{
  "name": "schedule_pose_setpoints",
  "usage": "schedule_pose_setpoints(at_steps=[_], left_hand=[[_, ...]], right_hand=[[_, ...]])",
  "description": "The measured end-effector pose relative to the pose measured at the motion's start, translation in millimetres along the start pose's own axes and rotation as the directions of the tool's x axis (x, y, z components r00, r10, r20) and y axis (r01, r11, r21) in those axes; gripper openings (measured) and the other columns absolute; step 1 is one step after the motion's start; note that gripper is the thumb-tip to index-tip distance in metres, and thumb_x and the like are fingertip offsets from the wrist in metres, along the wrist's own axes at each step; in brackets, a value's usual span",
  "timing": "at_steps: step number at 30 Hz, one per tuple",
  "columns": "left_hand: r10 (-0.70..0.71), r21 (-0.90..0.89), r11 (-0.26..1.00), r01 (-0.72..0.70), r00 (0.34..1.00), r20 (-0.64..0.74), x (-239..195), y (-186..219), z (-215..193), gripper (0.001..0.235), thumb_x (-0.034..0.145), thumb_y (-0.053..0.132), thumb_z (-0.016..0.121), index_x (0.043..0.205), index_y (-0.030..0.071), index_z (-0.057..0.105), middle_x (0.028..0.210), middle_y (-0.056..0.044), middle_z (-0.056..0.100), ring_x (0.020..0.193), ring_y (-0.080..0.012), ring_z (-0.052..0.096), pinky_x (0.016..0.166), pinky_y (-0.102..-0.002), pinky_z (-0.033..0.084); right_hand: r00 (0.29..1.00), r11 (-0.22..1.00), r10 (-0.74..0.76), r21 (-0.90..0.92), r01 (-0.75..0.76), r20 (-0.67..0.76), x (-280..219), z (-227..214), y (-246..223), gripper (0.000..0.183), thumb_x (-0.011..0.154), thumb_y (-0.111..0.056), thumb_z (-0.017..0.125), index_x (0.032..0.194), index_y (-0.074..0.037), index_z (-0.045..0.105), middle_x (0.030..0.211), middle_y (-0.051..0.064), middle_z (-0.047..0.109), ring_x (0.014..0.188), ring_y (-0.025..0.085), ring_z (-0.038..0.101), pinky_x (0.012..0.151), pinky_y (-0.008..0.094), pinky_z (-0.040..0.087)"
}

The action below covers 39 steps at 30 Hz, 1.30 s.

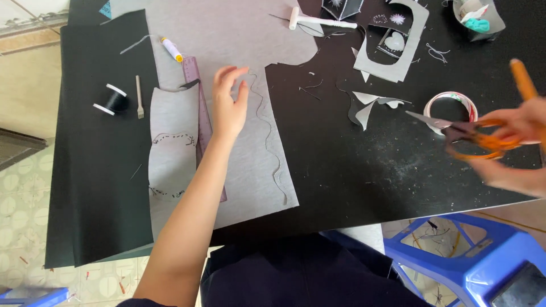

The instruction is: Tracing a pattern onto material using a pencil and ruler, then cutting along the lines with scissors.

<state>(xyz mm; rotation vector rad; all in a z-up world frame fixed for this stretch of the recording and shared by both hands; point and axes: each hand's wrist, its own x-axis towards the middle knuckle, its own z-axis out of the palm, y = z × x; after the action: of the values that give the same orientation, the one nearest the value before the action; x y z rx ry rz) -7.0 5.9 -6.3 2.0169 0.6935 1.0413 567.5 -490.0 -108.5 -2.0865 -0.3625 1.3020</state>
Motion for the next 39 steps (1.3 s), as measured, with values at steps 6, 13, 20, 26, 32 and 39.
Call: schedule_pose_setpoints(at_steps=[6,13,20,26,32,39], left_hand=[[-0.187,-0.149,0.975,0.166,0.972,-0.14,-5.3,55.4,-20.5,0.029,0.101,0.012,0.051,0.119,0.027,0.068,0.128,0.005,0.057,0.114,-0.0141,0.055,0.092,-0.035,0.053],[-0.318,-0.133,0.941,0.31,0.947,-0.05,-33.0,99.0,-38.7,0.024,0.103,0.023,0.049,0.12,0.018,0.066,0.132,0.003,0.069,0.116,-0.0114,0.065,0.087,-0.024,0.05],[-0.528,-0.279,0.736,0.616,0.781,0.333,-63.4,95.4,-40.1,0.054,0.096,0.029,0.071,0.144,0.011,0.055,0.113,-0.013,0.077,0.096,-0.0177,0.076,0.081,-0.027,0.06],[-0.518,-0.234,0.779,0.582,0.807,0.283,-59.5,77.3,-43.6,0.063,0.089,0.025,0.081,0.144,0.007,0.057,0.113,-0.021,0.075,0.091,-0.0189,0.075,0.075,-0.03,0.064],[-0.477,-0.144,0.836,0.529,0.831,0.286,-48.1,59.1,-32.6,0.062,0.09,0.025,0.08,0.144,0.006,0.056,0.111,-0.018,0.076,0.085,-0.0188,0.076,0.071,-0.028,0.065],[-0.354,0.012,0.933,0.361,0.906,0.231,-43.7,59.1,-28.3,0.055,0.091,0.02,0.076,0.141,0.007,0.06,0.106,-0.013,0.077,0.076,-0.0171,0.075,0.061,-0.028,0.064]], right_hand=[[0.975,0.867,-0.192,-0.484,0.116,-0.111,-147.5,46.8,-72.2,0.147,0.034,0.045,0.098,0.161,-0.007,0.045,0.134,0.03,0.069,0.106,0.044,0.074,0.101,0.051,0.055],[0.414,0.513,-0.845,-0.293,0.807,-0.339,-315.5,437.3,-238.8,0.053,0.076,-0.013,0.085,0.09,-0.01,0.035,0.138,0.02,0.066,0.118,0.024,0.071,0.097,0.031,0.055],[0.304,0.399,-0.892,-0.267,0.878,-0.334,-253.3,528.5,-228.4,0.047,0.077,-0.012,0.089,0.078,-0.009,0.042,0.135,0.028,0.066,0.125,0.043,0.064,0.098,0.047,0.054],[0.309,0.376,-0.926,-0.436,0.817,-0.218,-248.8,530.1,-236.8,0.044,0.08,-0.021,0.089,0.08,-0.008,0.047,0.134,0.034,0.063,0.137,0.049,0.051,0.106,0.057,0.043],[0.341,0.383,-0.923,-0.487,0.785,-0.176,-255.7,514.1,-223.0,0.04,0.079,-0.021,0.088,0.078,-0.009,0.051,0.134,0.027,0.067,0.135,0.047,0.055,0.107,0.057,0.042],[0.357,0.425,-0.904,-0.415,0.804,-0.235,-254.8,503.4,-209.2,0.035,0.081,-0.012,0.086,0.075,-0.009,0.051,0.129,0.024,0.071,0.128,0.046,0.061,0.102,0.056,0.046]])
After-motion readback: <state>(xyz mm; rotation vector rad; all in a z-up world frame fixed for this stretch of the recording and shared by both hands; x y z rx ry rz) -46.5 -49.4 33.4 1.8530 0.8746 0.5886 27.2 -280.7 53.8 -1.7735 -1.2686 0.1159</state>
